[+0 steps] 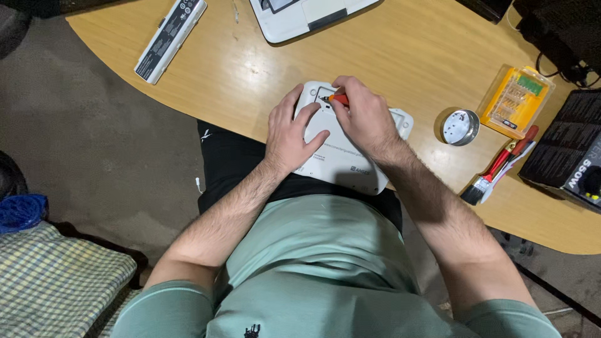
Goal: The person uses a screwdriver to remove screws from the back panel of a white electronic device on a wooden table. They systematically unscrew fasteners around the edges and center of the device while holding it steady with the other hand.
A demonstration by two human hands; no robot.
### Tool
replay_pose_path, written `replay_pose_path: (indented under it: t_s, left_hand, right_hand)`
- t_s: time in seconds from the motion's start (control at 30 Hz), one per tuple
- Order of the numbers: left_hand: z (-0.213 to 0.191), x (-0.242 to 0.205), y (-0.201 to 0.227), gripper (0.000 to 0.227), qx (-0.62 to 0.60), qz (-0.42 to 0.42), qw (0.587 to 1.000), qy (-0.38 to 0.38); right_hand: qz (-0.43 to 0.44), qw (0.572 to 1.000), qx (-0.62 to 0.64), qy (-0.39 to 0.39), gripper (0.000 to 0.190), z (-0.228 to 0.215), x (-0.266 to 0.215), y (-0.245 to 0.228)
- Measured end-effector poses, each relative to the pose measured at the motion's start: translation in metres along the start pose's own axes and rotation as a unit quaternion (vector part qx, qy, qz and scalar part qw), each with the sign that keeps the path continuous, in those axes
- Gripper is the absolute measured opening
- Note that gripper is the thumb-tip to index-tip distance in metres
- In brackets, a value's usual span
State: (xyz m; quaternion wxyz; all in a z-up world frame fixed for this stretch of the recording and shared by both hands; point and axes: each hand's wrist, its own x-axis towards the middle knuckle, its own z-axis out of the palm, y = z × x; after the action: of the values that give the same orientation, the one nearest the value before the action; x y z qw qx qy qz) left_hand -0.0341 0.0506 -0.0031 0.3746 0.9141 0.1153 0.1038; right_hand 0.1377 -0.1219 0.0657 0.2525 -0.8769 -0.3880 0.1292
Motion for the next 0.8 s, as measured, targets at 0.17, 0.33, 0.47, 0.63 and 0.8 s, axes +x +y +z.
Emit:
replay_pose_path:
  t_s: [0.17,0.33,0.47,0.63,0.8]
  left_hand:
    - [0.0,0.001,-0.001,0.067,-0.017,-0.004,1.0,-0.009]
    - [0.0,0.002,-0.002,0.067,-0.018,-0.005,1.0,-0.014]
    - [0.002,0.001,-0.002,0.069,-0.009,-0.001,1.0,-0.01]
    - [-0.002,0.003,-0.001,0.067,-0.002,-0.005,1.0,-0.016]
    - [-0.008,0.005,0.003,0.064,-0.007,0.035,0.999,0.015]
  right_hand:
    - [-0.015,1.0,-0.009,0.002,0.037,-0.002,0.002,-0.006]
    - [-0.05,0.998,-0.044,0.006,0.037,-0.002,0.006,-0.007]
    - [-0.054,0.991,-0.097,-0.073,0.022,-0.004,0.023,-0.017]
    - [-0.122,0.97,-0.193,-0.081,0.024,-0.014,0.044,-0.036]
    - [-0.134,0.942,-0.295,-0.086,0.022,-0.005,0.061,-0.018]
